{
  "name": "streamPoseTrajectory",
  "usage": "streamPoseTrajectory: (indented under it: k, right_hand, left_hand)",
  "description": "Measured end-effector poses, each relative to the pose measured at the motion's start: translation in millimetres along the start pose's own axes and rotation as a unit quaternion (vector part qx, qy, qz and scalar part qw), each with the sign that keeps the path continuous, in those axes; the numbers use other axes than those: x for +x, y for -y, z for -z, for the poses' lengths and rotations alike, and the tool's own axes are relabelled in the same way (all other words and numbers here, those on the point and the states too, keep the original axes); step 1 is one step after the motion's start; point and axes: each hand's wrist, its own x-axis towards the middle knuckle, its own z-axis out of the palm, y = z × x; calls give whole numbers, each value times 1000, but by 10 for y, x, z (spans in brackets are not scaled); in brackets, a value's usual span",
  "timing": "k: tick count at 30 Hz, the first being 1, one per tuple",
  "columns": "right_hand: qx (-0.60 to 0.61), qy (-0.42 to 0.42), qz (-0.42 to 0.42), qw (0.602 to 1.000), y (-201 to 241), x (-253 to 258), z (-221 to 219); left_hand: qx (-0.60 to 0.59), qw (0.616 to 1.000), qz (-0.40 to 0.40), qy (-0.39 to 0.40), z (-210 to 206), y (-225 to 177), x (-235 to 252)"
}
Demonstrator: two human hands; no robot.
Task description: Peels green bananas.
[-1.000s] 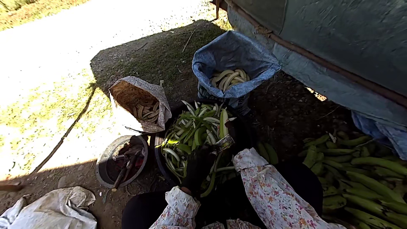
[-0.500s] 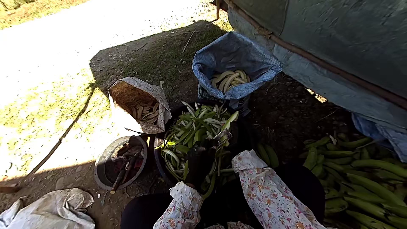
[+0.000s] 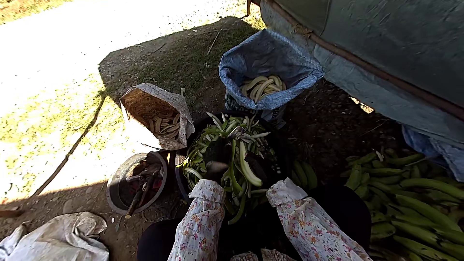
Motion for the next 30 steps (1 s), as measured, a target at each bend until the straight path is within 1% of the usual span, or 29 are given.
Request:
streamPoseTrajectory:
  k: [2, 3, 4, 6, 7, 9, 10, 11, 12, 13, 14, 15, 16, 17, 18, 20, 22, 23, 24, 25, 26, 27, 28, 29, 30]
  right_hand:
    - [41, -110, 5, 993, -3, 134, 37]
    - [34, -168, 1, 985, 73, 182, 40]
    - [5, -204, -6, 979, 157, 214, 60]
    - [-78, -227, -1, 971, 270, 278, 104]
    - [-121, -238, 5, 964, 290, 292, 99]
    - [-145, -313, 32, 938, 263, 332, -19]
    - [-155, -287, -25, 945, 450, 251, -16]
    - [-172, -231, -95, 953, 658, 175, 23]
    - [-178, -199, -126, 955, 711, 182, 50]
    - [-164, -234, -90, 954, 533, 268, 7]
    - [-108, -285, -26, 952, 334, 344, -70]
    - [-40, -302, 19, 952, 214, 386, -126]
    - [21, -278, 46, 959, 160, 371, -152]
    - [53, -222, 62, 972, 131, 314, -147]
    - [52, -151, 70, 985, 103, 239, -119]
    - [-2, -18, 62, 998, 87, 95, -17]
    - [-69, 81, 54, 993, 90, 35, 133]
    - [-93, 111, 52, 988, 87, 46, 197]
    - [-96, 118, 42, 987, 87, 55, 235]
    - [-65, 100, 19, 993, 82, 59, 259]
    - [6, 55, -10, 998, 65, 79, 264]
    - [107, -12, -37, 994, 51, 131, 242]
    - [195, -65, -57, 977, 52, 197, 227]
    - [251, -104, -66, 960, 52, 259, 221]
    - [286, -117, -57, 949, 26, 319, 234]
  left_hand:
    - [-22, 999, -26, -6, -102, -5, -94]
    - [-38, 997, -54, -27, -206, 11, -180]
    - [-52, 993, -86, -54, -315, 18, -293]
    - [-49, 983, -137, -113, -483, -2, -514]
    - [-45, 982, -139, -121, -515, -28, -613]
    - [-38, 986, -110, -118, -524, -58, -739]
    - [-36, 986, -102, -128, -534, -49, -750]
    - [-36, 985, -97, -136, -536, -37, -740]
    - [-36, 983, -99, -148, -539, -24, -712]
    - [-38, 981, -105, -160, -543, -7, -668]
    - [-45, 979, -111, -164, -537, 11, -610]
    - [-58, 978, -116, -162, -528, 32, -537]
    - [-79, 981, -109, -137, -492, 41, -460]
    - [-94, 986, -96, -96, -431, 47, -374]
    - [-93, 991, -82, -54, -352, 50, -275]
    - [-48, 997, -54, 8, -187, 32, -52]
    - [-6, 999, -28, 28, -126, 24, 109]
    - [-4, 1000, -16, 22, -127, 23, 150]
    - [-7, 1000, -8, 15, -137, 26, 165]
    - [-16, 1000, -5, 13, -152, 22, 136]
    - [-25, 1000, -14, 11, -187, 21, 80]
    - [-34, 998, -43, -2, -259, 40, 7]
    - [-43, 995, -84, -21, -354, 69, -84]
    - [-54, 988, -133, -54, -458, 96, -190]
    - [-54, 978, -180, -89, -545, 115, -287]
